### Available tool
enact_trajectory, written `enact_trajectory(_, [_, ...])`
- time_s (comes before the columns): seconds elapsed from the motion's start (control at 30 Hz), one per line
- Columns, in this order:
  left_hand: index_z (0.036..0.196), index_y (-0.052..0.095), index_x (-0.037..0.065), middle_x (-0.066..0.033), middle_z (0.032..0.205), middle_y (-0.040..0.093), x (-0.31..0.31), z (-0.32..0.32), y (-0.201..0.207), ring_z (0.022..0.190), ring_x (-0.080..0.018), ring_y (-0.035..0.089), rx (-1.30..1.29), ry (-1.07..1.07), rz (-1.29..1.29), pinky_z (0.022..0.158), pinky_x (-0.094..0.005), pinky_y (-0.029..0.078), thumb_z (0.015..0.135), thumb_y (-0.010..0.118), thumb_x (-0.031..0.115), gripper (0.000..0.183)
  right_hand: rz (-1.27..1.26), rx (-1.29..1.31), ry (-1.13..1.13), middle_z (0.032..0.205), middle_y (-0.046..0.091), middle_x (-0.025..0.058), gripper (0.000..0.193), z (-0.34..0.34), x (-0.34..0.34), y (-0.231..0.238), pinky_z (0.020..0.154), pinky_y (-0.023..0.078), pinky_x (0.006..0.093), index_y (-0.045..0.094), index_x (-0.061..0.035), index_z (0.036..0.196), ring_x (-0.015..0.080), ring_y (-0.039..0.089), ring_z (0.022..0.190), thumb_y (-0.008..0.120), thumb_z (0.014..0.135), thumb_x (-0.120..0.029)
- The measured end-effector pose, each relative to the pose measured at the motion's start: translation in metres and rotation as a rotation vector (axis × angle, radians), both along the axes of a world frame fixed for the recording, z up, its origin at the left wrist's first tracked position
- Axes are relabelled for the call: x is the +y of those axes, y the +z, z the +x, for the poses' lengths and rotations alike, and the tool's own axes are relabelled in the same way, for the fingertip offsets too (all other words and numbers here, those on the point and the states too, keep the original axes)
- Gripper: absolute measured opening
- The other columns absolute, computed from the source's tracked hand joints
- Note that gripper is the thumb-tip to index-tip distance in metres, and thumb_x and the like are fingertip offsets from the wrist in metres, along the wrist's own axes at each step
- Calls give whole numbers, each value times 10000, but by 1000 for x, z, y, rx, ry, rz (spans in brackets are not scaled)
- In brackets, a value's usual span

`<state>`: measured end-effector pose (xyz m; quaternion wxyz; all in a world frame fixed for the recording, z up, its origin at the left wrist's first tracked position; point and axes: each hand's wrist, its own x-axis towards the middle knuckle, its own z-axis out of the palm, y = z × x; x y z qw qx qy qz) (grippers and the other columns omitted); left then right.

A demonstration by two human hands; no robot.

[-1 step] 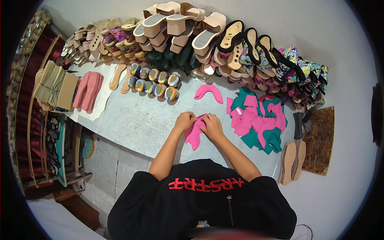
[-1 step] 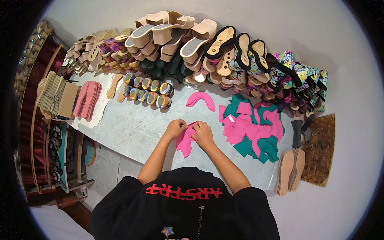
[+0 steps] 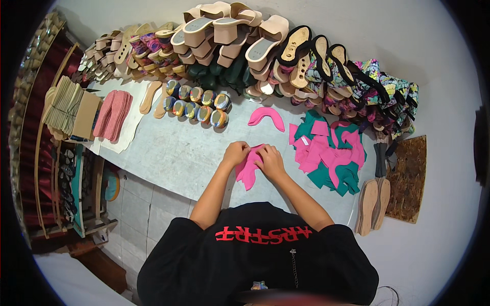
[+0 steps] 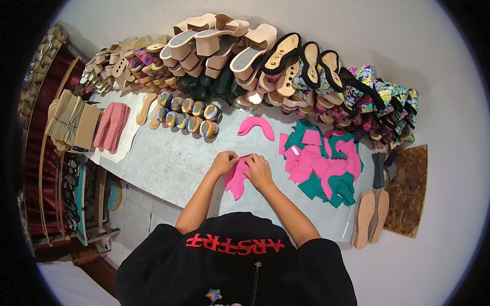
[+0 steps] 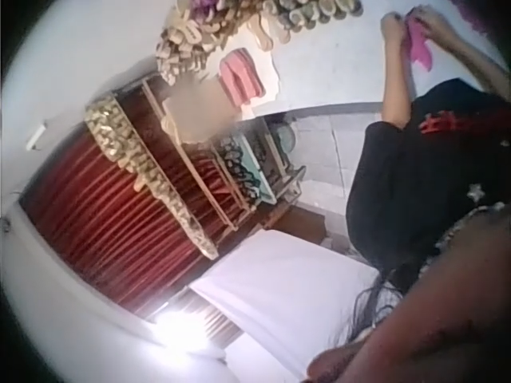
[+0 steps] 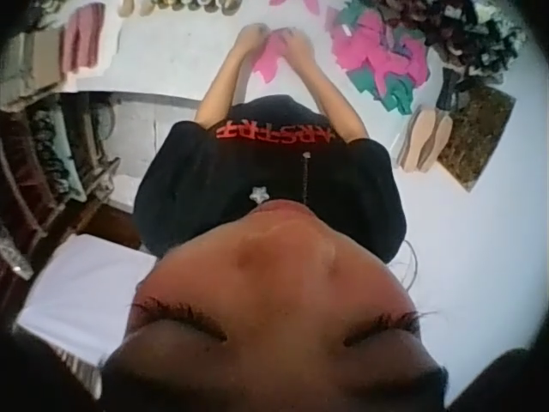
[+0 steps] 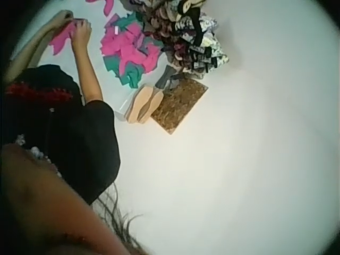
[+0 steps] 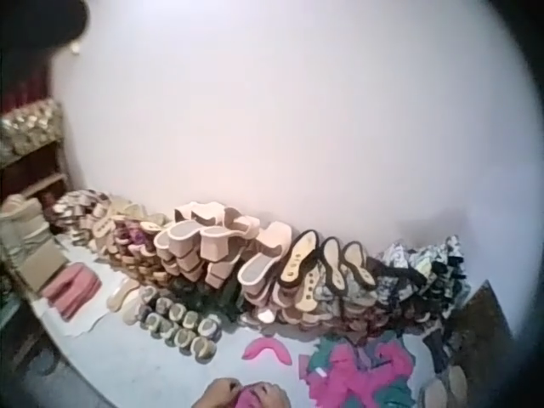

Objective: Sorting and organizing different colored and shaped shoe upper components on a workbench.

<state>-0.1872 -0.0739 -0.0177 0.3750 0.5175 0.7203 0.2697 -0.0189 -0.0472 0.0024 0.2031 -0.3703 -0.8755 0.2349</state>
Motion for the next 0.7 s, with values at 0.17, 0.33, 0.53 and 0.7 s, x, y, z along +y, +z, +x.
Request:
enact_trajectory(0.17, [784, 594, -3, -168, 701, 604, 5, 1, -4, 654, -290, 588, -53, 93, 148, 618, -348, 452, 773, 572, 180, 184, 185, 107, -12, 918, 501, 93, 350, 8, -15, -9, 733, 400, 367, 577, -72, 905, 279, 477, 871, 718, 598, -165])
enact_trajectory(0.33, [792, 582, -10, -168, 698, 600, 21, 1, 0, 645, -275, 584, -93, 87, 191, 609, -336, 448, 781, 570, 176, 187, 55, 97, -94, 897, 511, 98, 381, 4, -12, -19, 725, 400, 374, 551, -60, 898, 279, 490, 858, 738, 573, -134])
enact_trajectory(0.53, [849, 594, 15, -100, 718, 615, 24, -6, -8, 659, -189, 579, -198, 45, 150, 631, -299, 463, 684, 670, 116, 207, -49, 102, -118, 834, 519, 127, 344, 1, -6, -20, 718, 409, 390, 544, -41, 825, 305, 494, 833, 752, 565, -128])
enact_trajectory(0.7, [904, 579, 29, -68, 740, 618, 19, -6, -4, 663, -127, 570, -181, 27, 78, 615, -256, 465, 612, 708, -6, 322, -89, 83, -126, 750, 529, 92, 247, 4, -4, -24, 706, 405, 383, 543, -46, 722, 289, 505, 807, 731, 573, -106])
